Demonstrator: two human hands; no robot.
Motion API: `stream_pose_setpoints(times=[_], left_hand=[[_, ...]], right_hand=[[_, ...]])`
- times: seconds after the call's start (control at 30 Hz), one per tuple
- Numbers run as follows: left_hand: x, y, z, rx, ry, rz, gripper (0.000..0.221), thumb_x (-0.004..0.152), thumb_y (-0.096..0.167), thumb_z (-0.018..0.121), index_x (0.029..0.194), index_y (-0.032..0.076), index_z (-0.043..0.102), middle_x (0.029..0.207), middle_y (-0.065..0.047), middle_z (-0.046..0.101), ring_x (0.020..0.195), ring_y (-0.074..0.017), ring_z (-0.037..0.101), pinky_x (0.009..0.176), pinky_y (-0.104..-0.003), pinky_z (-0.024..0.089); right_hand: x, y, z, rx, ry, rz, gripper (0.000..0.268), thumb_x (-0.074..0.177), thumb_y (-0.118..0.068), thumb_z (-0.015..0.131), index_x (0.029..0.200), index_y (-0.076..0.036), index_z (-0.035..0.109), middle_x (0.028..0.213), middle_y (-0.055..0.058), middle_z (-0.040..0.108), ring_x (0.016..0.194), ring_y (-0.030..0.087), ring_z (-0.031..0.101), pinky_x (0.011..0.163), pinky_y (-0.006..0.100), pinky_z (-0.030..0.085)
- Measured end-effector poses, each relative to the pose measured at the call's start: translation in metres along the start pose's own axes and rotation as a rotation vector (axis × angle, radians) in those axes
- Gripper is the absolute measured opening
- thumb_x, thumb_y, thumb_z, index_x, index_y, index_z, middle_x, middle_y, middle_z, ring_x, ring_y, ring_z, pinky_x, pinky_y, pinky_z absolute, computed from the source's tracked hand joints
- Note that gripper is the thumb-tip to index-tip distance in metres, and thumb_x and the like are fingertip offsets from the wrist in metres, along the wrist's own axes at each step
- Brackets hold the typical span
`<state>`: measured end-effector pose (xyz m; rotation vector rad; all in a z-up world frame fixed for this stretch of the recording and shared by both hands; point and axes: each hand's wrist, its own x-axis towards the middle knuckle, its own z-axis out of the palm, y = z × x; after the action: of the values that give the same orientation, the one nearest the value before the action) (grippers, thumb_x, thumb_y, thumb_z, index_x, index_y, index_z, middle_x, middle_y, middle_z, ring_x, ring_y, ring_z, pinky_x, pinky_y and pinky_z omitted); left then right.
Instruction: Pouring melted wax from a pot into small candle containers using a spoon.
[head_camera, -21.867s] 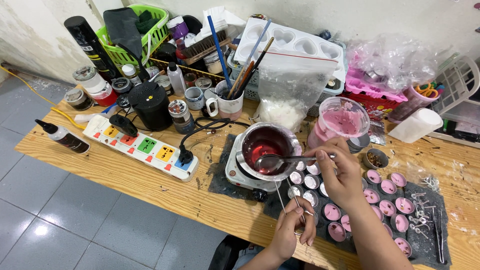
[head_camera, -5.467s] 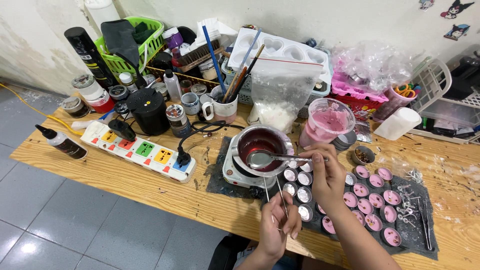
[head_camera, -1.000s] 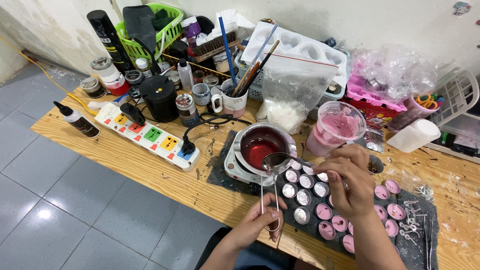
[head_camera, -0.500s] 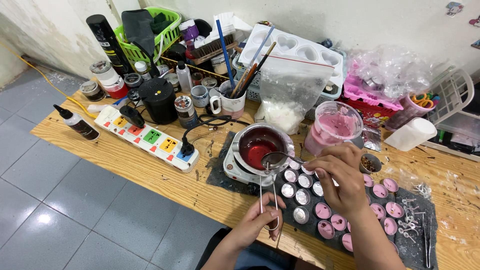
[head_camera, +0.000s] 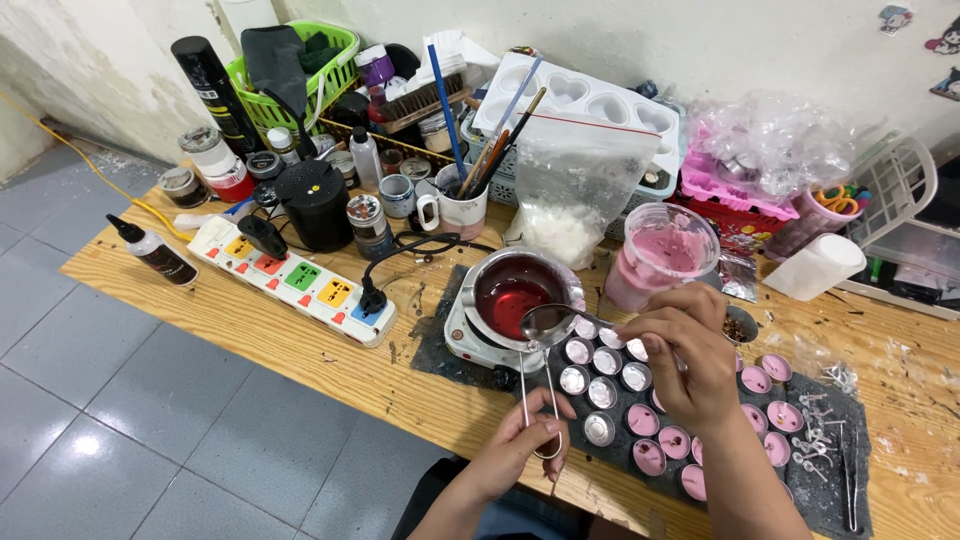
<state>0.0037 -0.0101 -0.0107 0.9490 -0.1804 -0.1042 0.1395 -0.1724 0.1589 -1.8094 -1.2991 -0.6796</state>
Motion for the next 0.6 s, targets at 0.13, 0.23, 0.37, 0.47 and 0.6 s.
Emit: stream_pose_setpoints(times=[0.13, 0.23, 0.37, 0.47, 0.6], left_hand=[[0.003, 0.001, 0.007, 0.006, -0.006, 0.002, 0.020, 0.110, 0.018, 0.047, 0.123, 0.003, 0.048, 0.072, -0.004, 0.057, 0.063, -0.0119, 0.057, 0.061, -0.024, 0.046], [0.009, -0.004, 0.012, 0.004, -0.008, -0.005, 0.018, 0.109, 0.018, 0.046, 0.121, 0.005, 0.049, 0.071, -0.004, 0.058, 0.061, -0.0118, 0.057, 0.058, -0.024, 0.046], [0.019, -0.013, 0.020, -0.042, 0.000, -0.012, 0.017, 0.110, 0.019, 0.044, 0.118, 0.005, 0.050, 0.070, -0.005, 0.058, 0.060, -0.0125, 0.056, 0.059, -0.025, 0.047], [0.030, -0.022, 0.026, -0.056, 0.019, -0.019, 0.016, 0.108, 0.019, 0.044, 0.115, 0.007, 0.051, 0.068, -0.005, 0.057, 0.059, -0.0131, 0.056, 0.057, -0.026, 0.047], [0.044, -0.032, 0.037, -0.048, 0.091, 0.010, 0.015, 0.107, 0.019, 0.043, 0.112, 0.008, 0.052, 0.069, -0.005, 0.056, 0.059, -0.0127, 0.055, 0.055, -0.025, 0.045]], right_hand=[[0.002, 0.001, 0.004, -0.041, 0.001, -0.006, 0.011, 0.100, -0.011, 0.062, 0.096, -0.010, 0.072, 0.089, 0.002, 0.071, 0.097, 0.022, 0.061, 0.098, 0.038, 0.039], [-0.001, 0.007, 0.015, -0.137, -0.015, 0.008, 0.011, 0.097, -0.010, 0.063, 0.097, -0.010, 0.074, 0.087, 0.002, 0.072, 0.097, 0.023, 0.061, 0.096, 0.040, 0.036], [-0.009, 0.023, 0.034, -0.085, -0.054, 0.167, 0.013, 0.098, -0.010, 0.064, 0.105, -0.010, 0.076, 0.083, 0.003, 0.068, 0.090, 0.023, 0.060, 0.094, 0.038, 0.039], [-0.015, 0.032, 0.038, -0.030, -0.102, 0.249, 0.015, 0.098, -0.011, 0.065, 0.110, -0.008, 0.074, 0.089, 0.006, 0.069, 0.092, 0.027, 0.061, 0.094, 0.039, 0.040], [-0.028, 0.046, 0.018, 0.019, -0.126, 0.295, 0.025, 0.097, -0.015, 0.068, 0.119, -0.004, 0.070, 0.102, 0.013, 0.068, 0.101, 0.030, 0.061, 0.095, 0.041, 0.044]])
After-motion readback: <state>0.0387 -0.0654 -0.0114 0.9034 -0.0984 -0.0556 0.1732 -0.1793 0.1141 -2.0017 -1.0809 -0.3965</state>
